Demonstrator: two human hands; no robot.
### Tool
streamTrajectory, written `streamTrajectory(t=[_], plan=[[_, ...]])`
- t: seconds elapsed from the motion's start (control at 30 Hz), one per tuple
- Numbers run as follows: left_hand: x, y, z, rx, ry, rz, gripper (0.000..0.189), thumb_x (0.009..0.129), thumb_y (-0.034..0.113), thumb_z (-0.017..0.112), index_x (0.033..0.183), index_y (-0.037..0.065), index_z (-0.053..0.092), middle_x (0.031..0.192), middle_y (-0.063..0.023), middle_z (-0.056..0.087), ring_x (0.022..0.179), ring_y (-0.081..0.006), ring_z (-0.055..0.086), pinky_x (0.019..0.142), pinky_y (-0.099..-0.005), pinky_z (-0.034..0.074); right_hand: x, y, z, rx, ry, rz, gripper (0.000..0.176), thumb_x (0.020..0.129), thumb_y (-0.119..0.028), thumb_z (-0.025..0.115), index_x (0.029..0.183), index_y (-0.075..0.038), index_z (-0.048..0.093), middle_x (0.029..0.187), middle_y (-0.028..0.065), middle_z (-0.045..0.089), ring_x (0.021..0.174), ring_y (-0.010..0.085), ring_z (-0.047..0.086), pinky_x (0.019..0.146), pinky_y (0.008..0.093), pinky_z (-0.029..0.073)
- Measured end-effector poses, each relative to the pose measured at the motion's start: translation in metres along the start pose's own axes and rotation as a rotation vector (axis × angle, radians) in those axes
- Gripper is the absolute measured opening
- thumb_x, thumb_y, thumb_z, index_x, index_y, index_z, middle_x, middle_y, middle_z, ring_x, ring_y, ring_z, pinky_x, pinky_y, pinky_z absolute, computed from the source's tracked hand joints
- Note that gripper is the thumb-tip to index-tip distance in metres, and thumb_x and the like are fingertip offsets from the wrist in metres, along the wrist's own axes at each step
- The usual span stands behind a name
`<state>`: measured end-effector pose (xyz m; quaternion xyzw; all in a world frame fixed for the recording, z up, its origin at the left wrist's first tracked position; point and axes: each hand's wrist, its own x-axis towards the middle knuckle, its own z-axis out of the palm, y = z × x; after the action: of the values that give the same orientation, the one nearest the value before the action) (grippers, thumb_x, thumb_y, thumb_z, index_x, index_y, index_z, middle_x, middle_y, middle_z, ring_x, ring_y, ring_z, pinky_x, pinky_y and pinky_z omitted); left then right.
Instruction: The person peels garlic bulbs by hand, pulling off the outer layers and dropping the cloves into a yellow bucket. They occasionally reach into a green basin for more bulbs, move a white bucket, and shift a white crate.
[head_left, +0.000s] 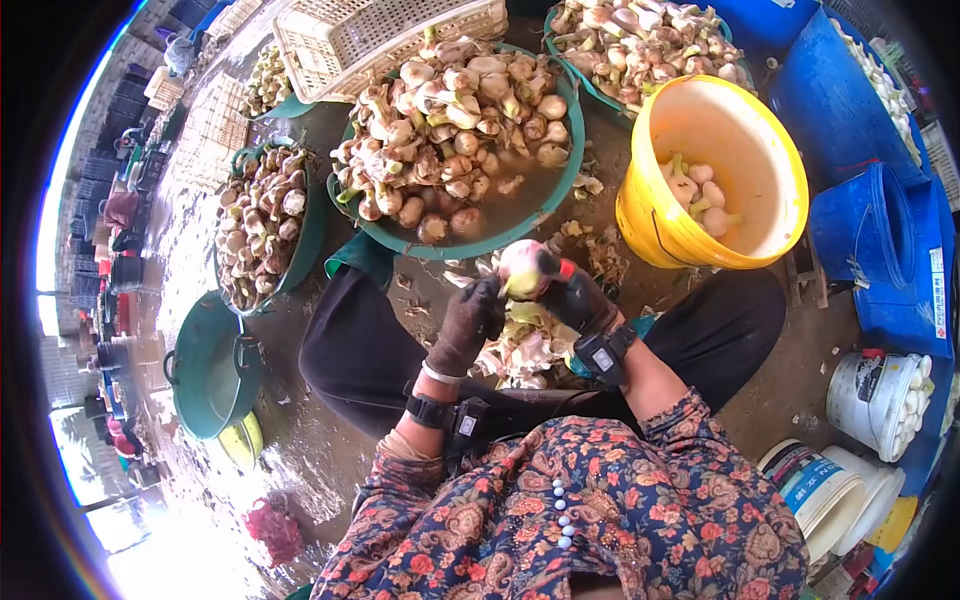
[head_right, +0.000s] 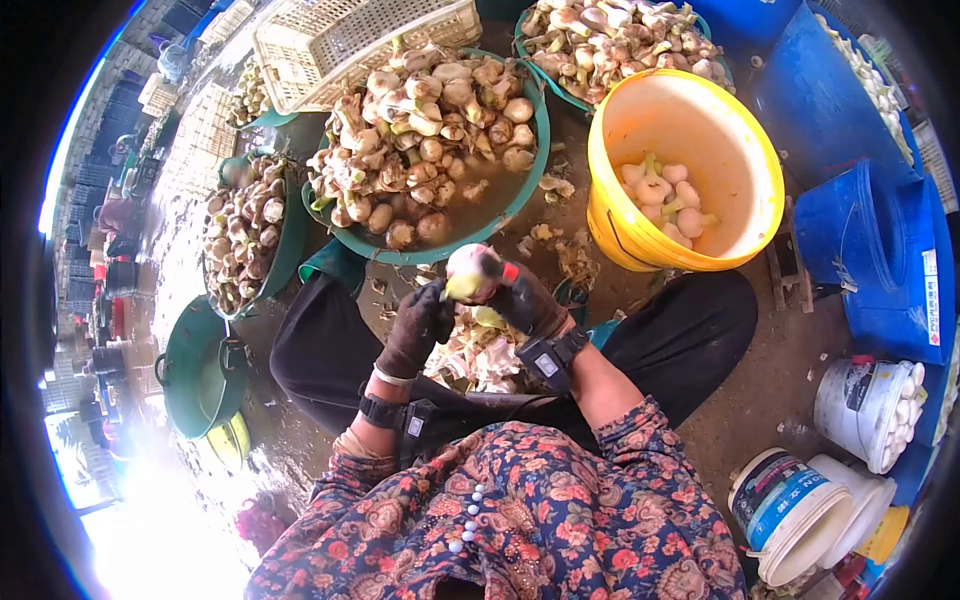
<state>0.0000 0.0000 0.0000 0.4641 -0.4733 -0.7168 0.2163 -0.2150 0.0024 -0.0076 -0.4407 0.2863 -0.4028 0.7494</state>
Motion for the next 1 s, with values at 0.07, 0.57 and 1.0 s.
streamTrajectory(t=[0.07, 0.57, 1.0], plan=[[0.006, -0.01, -0.009, -0.458, 0.058, 0.054, 0.052, 0.082, 0.027, 0.066, 0.121, 0.002, 0.043, 0.091, -0.0044, 0.056, 0.074, -0.0121, 0.057, 0.06, -0.0207, 0.047, -0.002, 0.005, 0.006, 0.928, 0.168, 0.013, 0.054, 0.09, -0.047, 0.045, 0.124, -0.006, 0.045, 0.113, 0.0114, 0.056, 0.104, 0.0257, 0.056, 0.092, 0.0428, 0.045], [0.03, 0.027, 0.043, 0.632, 0.284, 0.597, 0.058, 0.065, 0.015, 0.076, 0.114, -0.005, 0.051, 0.106, -0.0106, 0.056, 0.1, -0.0159, 0.054, 0.087, -0.0304, 0.045, -0.002, -0.017, -0.007, -0.994, 0.611, -0.182, 0.032, 0.084, -0.033, 0.059, 0.074, -0.003, 0.062, 0.064, 0.0196, 0.056, 0.058, 0.0332, 0.058, 0.054, 0.0402, 0.042], [0.015, 0.021, 0.015, -0.216, -0.053, 0.268, 0.054, 0.081, 0.026, 0.059, 0.124, -0.004, 0.045, 0.109, -0.0102, 0.057, 0.097, -0.0152, 0.055, 0.083, -0.027, 0.046, -0.003, -0.002, -0.007, -0.001, 0.373, 0.148, 0.031, 0.093, -0.033, 0.048, 0.094, -0.005, 0.061, 0.08, -0.0033, 0.058, 0.064, 0.0042, 0.05, 0.058, 0.0215, 0.043]])
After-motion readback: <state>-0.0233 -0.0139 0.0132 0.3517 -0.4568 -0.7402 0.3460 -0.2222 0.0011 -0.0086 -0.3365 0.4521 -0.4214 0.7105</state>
